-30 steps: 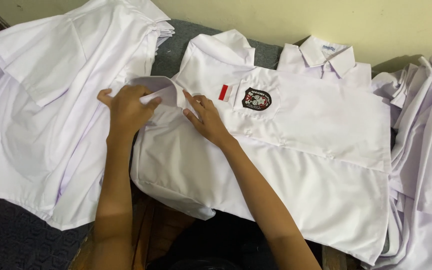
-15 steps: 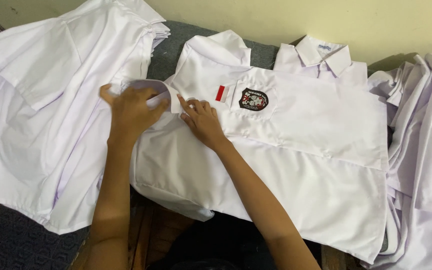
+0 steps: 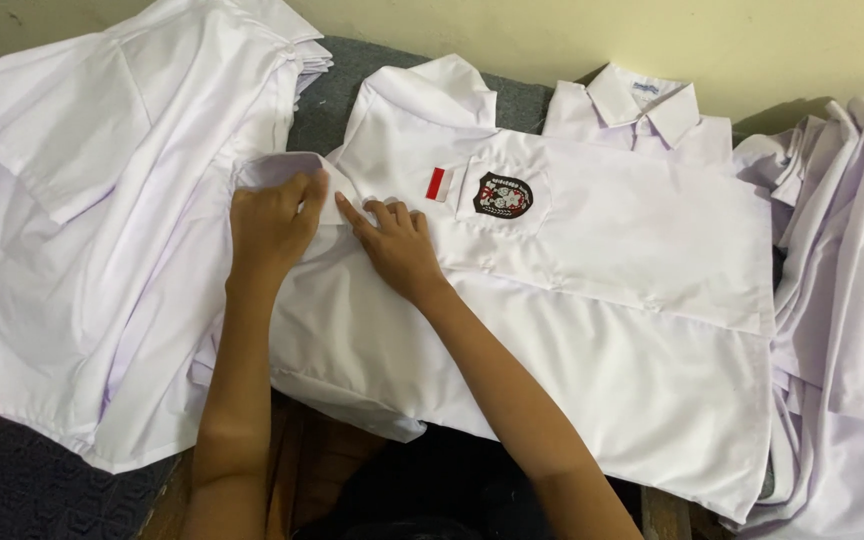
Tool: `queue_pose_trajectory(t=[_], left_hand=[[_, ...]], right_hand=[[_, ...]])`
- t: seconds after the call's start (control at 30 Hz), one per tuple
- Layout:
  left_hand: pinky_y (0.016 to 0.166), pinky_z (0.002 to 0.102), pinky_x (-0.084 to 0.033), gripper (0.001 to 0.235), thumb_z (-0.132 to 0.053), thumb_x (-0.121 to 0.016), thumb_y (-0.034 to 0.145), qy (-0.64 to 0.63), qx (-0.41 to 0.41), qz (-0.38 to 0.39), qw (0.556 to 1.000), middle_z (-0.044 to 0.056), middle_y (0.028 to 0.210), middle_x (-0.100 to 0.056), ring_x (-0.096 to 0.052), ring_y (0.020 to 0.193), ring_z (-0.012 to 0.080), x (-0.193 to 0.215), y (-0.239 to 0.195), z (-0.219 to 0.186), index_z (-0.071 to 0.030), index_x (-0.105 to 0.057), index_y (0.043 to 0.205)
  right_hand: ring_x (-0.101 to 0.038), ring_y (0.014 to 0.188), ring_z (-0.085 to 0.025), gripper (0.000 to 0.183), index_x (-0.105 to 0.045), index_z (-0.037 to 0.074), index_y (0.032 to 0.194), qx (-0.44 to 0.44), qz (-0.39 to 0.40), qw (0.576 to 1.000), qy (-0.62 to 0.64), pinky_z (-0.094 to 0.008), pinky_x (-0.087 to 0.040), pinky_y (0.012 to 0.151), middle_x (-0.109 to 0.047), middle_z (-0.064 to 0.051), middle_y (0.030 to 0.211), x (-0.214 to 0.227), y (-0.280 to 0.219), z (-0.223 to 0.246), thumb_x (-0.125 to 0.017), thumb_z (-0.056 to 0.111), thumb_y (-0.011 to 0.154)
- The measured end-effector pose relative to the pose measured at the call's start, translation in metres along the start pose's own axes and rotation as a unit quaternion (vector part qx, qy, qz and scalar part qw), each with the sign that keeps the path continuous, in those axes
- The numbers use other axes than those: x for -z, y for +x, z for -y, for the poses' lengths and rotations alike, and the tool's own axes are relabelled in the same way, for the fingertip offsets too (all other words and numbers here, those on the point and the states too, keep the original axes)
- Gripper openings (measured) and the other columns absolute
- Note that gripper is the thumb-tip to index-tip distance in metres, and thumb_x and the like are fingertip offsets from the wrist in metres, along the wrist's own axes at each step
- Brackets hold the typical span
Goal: The person folds a white long-sleeved shirt with a logo on the chest, smoothing the fabric and aligning the sleeves. They then fold the shirt in half and button the front placket to secure the fold.
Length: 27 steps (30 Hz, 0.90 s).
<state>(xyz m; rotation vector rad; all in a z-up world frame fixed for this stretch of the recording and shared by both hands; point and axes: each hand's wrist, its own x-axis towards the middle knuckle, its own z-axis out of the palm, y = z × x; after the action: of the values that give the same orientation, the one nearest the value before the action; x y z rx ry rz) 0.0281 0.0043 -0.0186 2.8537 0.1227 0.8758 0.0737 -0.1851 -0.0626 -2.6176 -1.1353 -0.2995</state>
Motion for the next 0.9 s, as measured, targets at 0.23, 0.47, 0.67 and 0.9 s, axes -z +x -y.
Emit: queue_pose_trajectory(t=[0.23,0.47,0.67,0.9], left_hand=[[0.077,0.047,-0.047,0.046,-0.052,-0.061,0.101,0.032,0.030,0.127,0.991,0.015,0.073,-0.072,-0.074,0.077,0.0368,0.004,0.006,0.005,-0.008,-0.074,0.104],[0.076,0.044,-0.043,0.039,-0.047,-0.056,0.103,0.081,0.049,0.172,0.980,0.009,0.075,-0.071,-0.073,0.076,0.0325,-0.021,0.011,0.027,-0.011,-0.070,0.112],[0.082,0.049,-0.044,0.033,-0.035,-0.056,0.100,0.065,0.075,0.221,0.970,0.012,0.084,-0.073,-0.073,0.083,0.0389,-0.023,0.009,0.028,-0.011,-0.066,0.120],[0.085,0.052,-0.046,0.035,-0.031,-0.055,0.104,0.028,0.082,0.221,0.972,0.021,0.091,-0.073,-0.072,0.088,0.0468,-0.004,0.008,0.020,-0.004,-0.062,0.125]], right_hand=[[-0.041,0.138,-0.024,0.049,-0.026,0.030,0.162,-0.009,0.038,0.999,0.013,-0.043,-0.036,0.110,-0.046,-0.002,0.148,-0.005,0.001,-0.005,-0.033,0.037,0.114],[-0.013,0.159,-0.025,0.073,-0.022,0.008,0.163,-0.070,0.126,0.987,0.070,-0.046,-0.005,0.129,-0.019,-0.012,0.171,-0.007,0.003,-0.010,-0.012,0.056,0.110],[-0.010,0.159,-0.022,0.071,-0.019,0.013,0.164,-0.062,0.137,0.988,0.048,-0.044,-0.004,0.129,-0.014,-0.007,0.172,-0.019,0.001,-0.021,-0.016,0.058,0.110],[-0.009,0.159,-0.021,0.072,-0.015,0.016,0.165,-0.049,0.181,0.982,0.030,-0.044,-0.008,0.129,-0.011,-0.004,0.173,0.005,-0.020,-0.045,-0.014,0.061,0.109]])
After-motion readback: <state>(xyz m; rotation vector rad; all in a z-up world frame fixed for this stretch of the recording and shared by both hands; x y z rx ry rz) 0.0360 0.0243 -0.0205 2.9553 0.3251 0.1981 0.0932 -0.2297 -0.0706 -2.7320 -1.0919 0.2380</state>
